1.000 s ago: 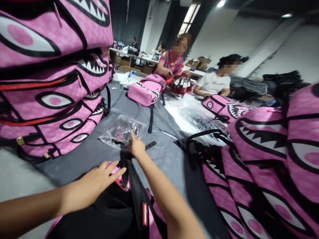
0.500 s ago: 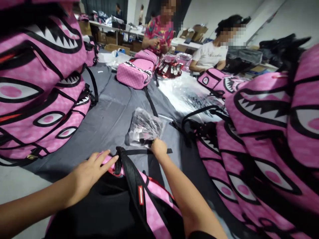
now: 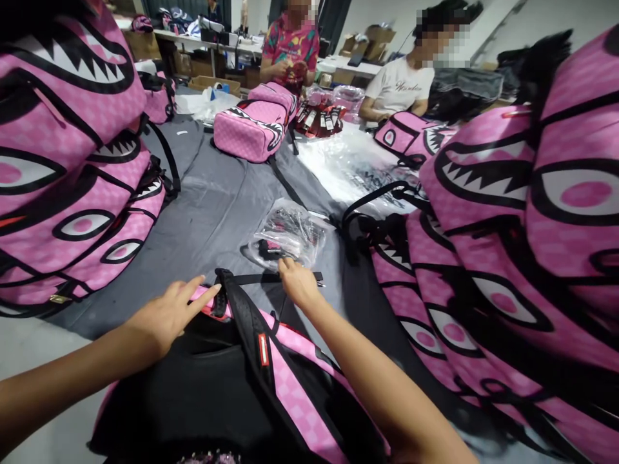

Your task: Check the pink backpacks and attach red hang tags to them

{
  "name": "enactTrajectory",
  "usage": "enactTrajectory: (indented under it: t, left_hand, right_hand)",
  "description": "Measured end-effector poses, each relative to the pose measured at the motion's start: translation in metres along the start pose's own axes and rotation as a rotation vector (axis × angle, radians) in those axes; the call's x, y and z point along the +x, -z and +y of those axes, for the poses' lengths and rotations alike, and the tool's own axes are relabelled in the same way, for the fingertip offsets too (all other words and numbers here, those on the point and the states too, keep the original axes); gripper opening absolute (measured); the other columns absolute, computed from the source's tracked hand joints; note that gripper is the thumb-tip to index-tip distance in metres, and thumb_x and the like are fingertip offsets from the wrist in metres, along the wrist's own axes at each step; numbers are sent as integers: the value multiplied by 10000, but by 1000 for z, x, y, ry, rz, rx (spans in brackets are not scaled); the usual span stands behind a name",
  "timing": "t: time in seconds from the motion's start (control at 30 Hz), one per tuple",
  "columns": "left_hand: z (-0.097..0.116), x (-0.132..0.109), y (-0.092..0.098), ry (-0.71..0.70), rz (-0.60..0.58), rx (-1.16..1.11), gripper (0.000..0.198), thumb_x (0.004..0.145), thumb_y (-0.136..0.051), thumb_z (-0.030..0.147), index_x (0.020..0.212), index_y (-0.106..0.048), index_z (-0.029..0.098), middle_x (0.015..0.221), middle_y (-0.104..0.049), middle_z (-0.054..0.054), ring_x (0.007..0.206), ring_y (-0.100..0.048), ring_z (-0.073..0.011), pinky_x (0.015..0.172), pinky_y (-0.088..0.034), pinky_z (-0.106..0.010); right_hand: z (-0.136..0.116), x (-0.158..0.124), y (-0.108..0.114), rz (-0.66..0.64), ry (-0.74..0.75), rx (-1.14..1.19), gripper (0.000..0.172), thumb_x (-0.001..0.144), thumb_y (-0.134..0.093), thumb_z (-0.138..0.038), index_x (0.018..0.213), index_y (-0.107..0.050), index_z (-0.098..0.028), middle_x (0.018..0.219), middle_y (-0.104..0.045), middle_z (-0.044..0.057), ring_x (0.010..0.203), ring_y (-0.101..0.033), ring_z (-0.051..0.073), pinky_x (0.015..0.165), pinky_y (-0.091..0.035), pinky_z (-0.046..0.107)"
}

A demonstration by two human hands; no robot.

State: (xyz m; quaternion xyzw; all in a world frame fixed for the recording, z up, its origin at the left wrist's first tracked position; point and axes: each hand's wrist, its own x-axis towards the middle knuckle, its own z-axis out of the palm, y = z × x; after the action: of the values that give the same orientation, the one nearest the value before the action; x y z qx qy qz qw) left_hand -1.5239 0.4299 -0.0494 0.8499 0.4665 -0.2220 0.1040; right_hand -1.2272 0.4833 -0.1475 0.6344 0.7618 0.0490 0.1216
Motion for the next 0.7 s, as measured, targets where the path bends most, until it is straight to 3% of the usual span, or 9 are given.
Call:
enactTrajectory:
  t: [0.17,0.27,0.4,0.53,0.63,0.7]
  left_hand:
    - [-2,0,-9,-2,55,-1,831,843,-475,65,1545,-133,350,1609,-194,-86,1305,-422,-317,910,-547,-420]
    - [-4,-2,-17,-29,163,4,858,824,-494,66,1545,-127,352,1592,-243,-79,1268,-443,-299,875,-554,-388]
    - [-6,-3,-20,-43,193,-35,912,781,-537,58,1542,-135,357,1585,-260,-83,1238,-460,-289,862,-545,-368]
    - [-8,-2,-10,-55,123,-98,976,744,-559,6,1544,-119,353,1601,-214,-95,1291,-427,-314,897,-526,-391]
    - [-8,-4,-3,-63,58,-104,1008,728,-555,-30,1546,-98,341,1609,-176,-103,1329,-392,-327,923,-513,-401]
    - [-9,-7,-1,-75,53,-101,1006,727,-529,-48,1549,-82,323,1605,-177,-109,1332,-389,-324,916,-514,-388]
  right_hand:
    - [-4,53,-12,-45,38,23,539,930,-346,-120,1466,-322,-77,1454,-390,243,957,-642,239,763,-517,328]
    - [0,65,-10,-71,60,19,480,937,-352,-144,1395,-413,-15,1369,-453,295,955,-647,273,785,-508,354]
    - [0,53,-8,-88,64,27,439,937,-289,-94,1315,-489,8,1269,-519,309,970,-639,290,819,-484,376]
    - [-2,42,-10,-105,20,82,372,954,-308,-116,1168,-610,-75,1159,-619,223,952,-642,281,822,-475,377]
    - [1,33,-2,-88,-25,116,342,932,-368,-115,1130,-647,-127,1216,-624,167,936,-653,265,793,-489,354]
    - [4,19,13,12,-80,160,363,906,-388,-101,1164,-640,-151,1289,-594,135,989,-646,257,799,-501,341]
